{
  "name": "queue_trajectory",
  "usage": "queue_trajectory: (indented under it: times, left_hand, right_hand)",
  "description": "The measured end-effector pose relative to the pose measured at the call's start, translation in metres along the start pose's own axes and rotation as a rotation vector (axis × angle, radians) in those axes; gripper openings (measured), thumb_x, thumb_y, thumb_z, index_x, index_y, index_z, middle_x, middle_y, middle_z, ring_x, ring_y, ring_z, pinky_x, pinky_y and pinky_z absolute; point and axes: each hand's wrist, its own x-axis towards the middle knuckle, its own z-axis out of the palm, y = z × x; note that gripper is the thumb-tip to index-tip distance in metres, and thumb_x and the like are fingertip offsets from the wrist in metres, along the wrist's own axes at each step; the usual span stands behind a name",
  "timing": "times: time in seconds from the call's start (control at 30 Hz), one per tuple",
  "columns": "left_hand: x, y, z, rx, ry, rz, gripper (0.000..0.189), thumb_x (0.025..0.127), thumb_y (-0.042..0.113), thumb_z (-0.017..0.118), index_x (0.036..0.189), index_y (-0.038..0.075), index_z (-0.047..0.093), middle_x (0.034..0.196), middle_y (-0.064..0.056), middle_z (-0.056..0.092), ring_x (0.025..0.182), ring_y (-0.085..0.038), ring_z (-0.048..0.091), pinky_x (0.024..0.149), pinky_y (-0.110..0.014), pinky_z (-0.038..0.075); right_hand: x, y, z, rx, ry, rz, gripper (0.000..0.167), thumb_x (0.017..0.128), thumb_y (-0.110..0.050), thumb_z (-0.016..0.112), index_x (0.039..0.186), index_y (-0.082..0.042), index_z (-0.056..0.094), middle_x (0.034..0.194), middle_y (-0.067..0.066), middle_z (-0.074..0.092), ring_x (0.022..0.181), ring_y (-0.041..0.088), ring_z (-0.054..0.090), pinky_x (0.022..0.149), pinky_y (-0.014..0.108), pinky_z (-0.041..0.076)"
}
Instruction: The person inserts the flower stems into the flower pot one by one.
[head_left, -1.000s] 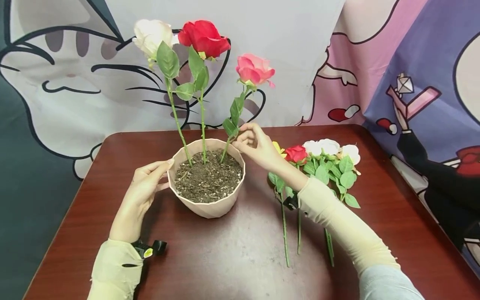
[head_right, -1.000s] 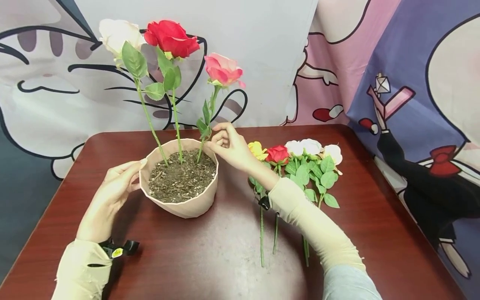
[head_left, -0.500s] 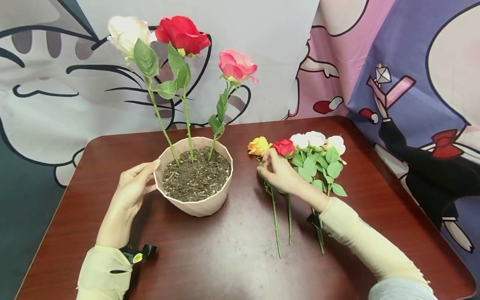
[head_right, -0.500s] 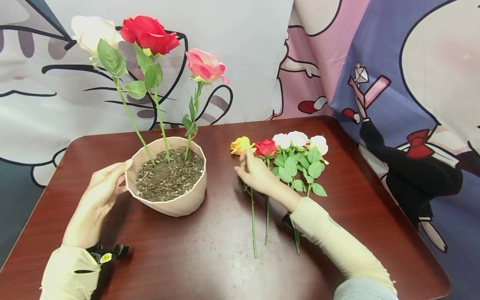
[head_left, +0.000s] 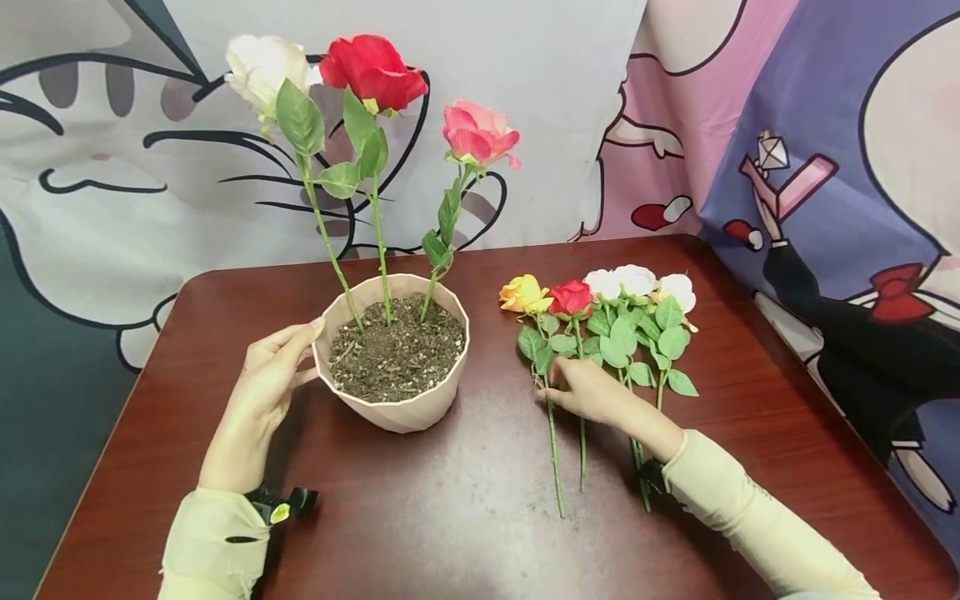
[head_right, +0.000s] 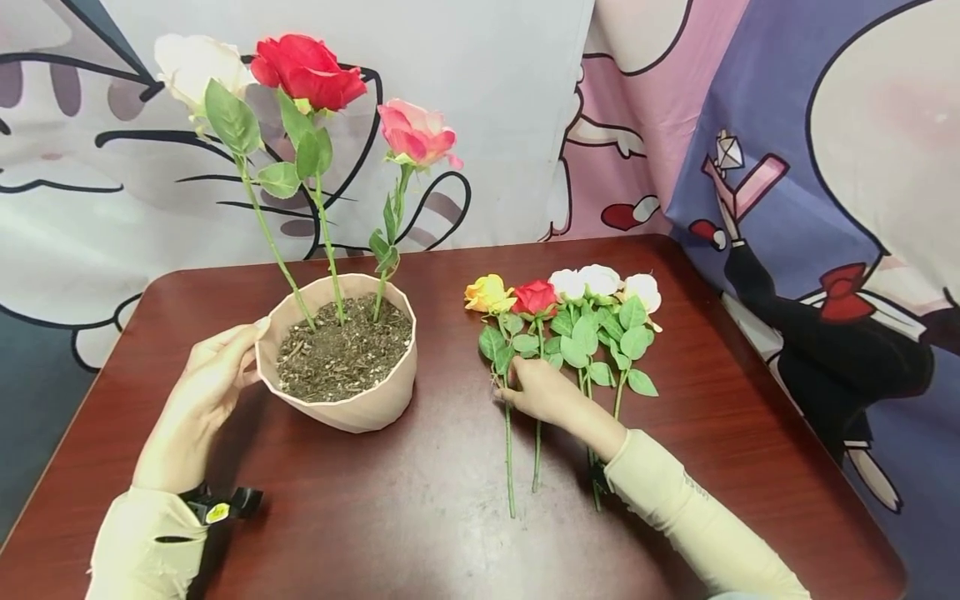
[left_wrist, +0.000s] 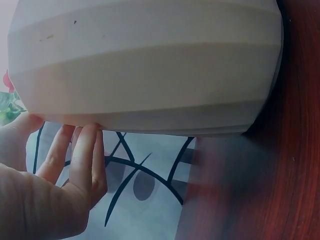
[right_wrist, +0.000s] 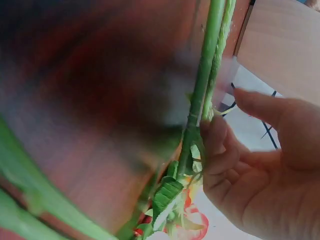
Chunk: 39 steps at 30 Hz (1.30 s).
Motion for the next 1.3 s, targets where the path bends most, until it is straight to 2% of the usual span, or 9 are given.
queue_trajectory:
  times: [0.23, 0.4, 0.5, 0.6, 0.73, 0.83, 1.07, 1.2, 1.3]
  left_hand:
    - [0.001, 0.002, 0.0, 0.003, 0.008, -0.01, 0.011, 0.087, 0.021, 0.067, 0.08, 0.015, 0.073, 0.079, 0.004, 0.062, 0.071, -0.004, 0.062, 0.06, -0.021, 0.056]
    - [0.0, 0.002, 0.0, 0.005, 0.005, 0.001, 0.012, 0.088, 0.022, 0.067, 0.081, 0.014, 0.073, 0.083, 0.003, 0.062, 0.073, -0.004, 0.063, 0.062, -0.023, 0.057]
    - [-0.002, 0.0, 0.001, 0.024, 0.013, -0.01, 0.011, 0.087, 0.023, 0.067, 0.081, 0.015, 0.072, 0.085, 0.003, 0.062, 0.075, -0.004, 0.063, 0.063, -0.023, 0.057]
    - [-0.002, 0.0, 0.001, 0.046, 0.021, -0.016, 0.012, 0.087, 0.024, 0.068, 0.081, 0.015, 0.072, 0.087, 0.003, 0.061, 0.077, -0.004, 0.063, 0.064, -0.022, 0.057]
    - [-0.002, 0.002, 0.0, 0.041, 0.022, -0.006, 0.012, 0.086, 0.024, 0.068, 0.082, 0.014, 0.072, 0.085, 0.003, 0.062, 0.076, -0.005, 0.062, 0.062, -0.023, 0.057]
    - [-0.001, 0.003, -0.001, 0.032, 0.026, 0.0, 0.011, 0.086, 0.024, 0.069, 0.082, 0.014, 0.072, 0.083, 0.003, 0.063, 0.075, -0.005, 0.063, 0.061, -0.022, 0.057]
    - [0.002, 0.001, 0.002, 0.031, 0.026, -0.007, 0.012, 0.086, 0.025, 0.069, 0.082, 0.014, 0.072, 0.083, 0.003, 0.062, 0.073, -0.005, 0.063, 0.062, -0.022, 0.057]
    - [0.003, 0.0, 0.003, 0.028, 0.036, -0.004, 0.012, 0.086, 0.026, 0.068, 0.081, 0.015, 0.071, 0.08, 0.003, 0.062, 0.071, -0.004, 0.062, 0.06, -0.021, 0.056]
    - [0.002, -0.001, 0.003, 0.032, 0.042, -0.008, 0.011, 0.086, 0.026, 0.068, 0.081, 0.016, 0.072, 0.08, 0.004, 0.063, 0.071, -0.004, 0.063, 0.06, -0.021, 0.056]
  right_hand:
    - [0.001, -0.012, 0.0, -0.088, -0.141, 0.127, 0.051, 0.079, -0.04, 0.073, 0.05, -0.016, 0.039, 0.048, -0.01, 0.025, 0.046, 0.008, 0.026, 0.042, 0.021, 0.026]
    - [0.008, -0.012, -0.002, -0.004, -0.252, 0.199, 0.045, 0.08, -0.032, 0.073, 0.046, -0.011, 0.051, 0.038, -0.005, 0.045, 0.038, 0.01, 0.05, 0.042, 0.021, 0.043]
    - [0.011, -0.007, -0.006, 0.126, -0.332, 0.251, 0.034, 0.083, -0.019, 0.071, 0.055, -0.005, 0.059, 0.045, 0.003, 0.058, 0.044, 0.017, 0.061, 0.047, 0.026, 0.053]
    - [0.014, -0.003, -0.009, 0.215, -0.371, 0.283, 0.023, 0.085, -0.01, 0.067, 0.065, -0.001, 0.06, 0.053, 0.006, 0.063, 0.049, 0.018, 0.064, 0.051, 0.028, 0.056]
    - [0.016, -0.001, -0.01, 0.284, -0.381, 0.276, 0.013, 0.087, -0.006, 0.063, 0.079, 0.0, 0.056, 0.058, 0.008, 0.064, 0.052, 0.019, 0.065, 0.053, 0.03, 0.057]
    - [0.016, 0.0, -0.01, 0.339, -0.386, 0.256, 0.013, 0.087, -0.006, 0.063, 0.085, 0.0, 0.052, 0.06, 0.01, 0.064, 0.053, 0.02, 0.065, 0.054, 0.031, 0.057]
    - [0.013, 0.004, -0.023, 0.532, -0.377, 0.196, 0.016, 0.09, -0.006, 0.06, 0.089, 0.003, 0.047, 0.071, 0.016, 0.068, 0.059, 0.021, 0.066, 0.059, 0.035, 0.058]
    - [0.017, 0.003, -0.034, 0.617, -0.33, 0.158, 0.018, 0.091, -0.008, 0.06, 0.09, 0.003, 0.045, 0.069, 0.015, 0.066, 0.061, 0.024, 0.066, 0.062, 0.043, 0.058]
    - [0.021, 0.0, -0.043, 0.658, -0.239, 0.132, 0.019, 0.092, -0.01, 0.06, 0.092, 0.003, 0.046, 0.068, 0.013, 0.065, 0.062, 0.028, 0.066, 0.064, 0.047, 0.057]
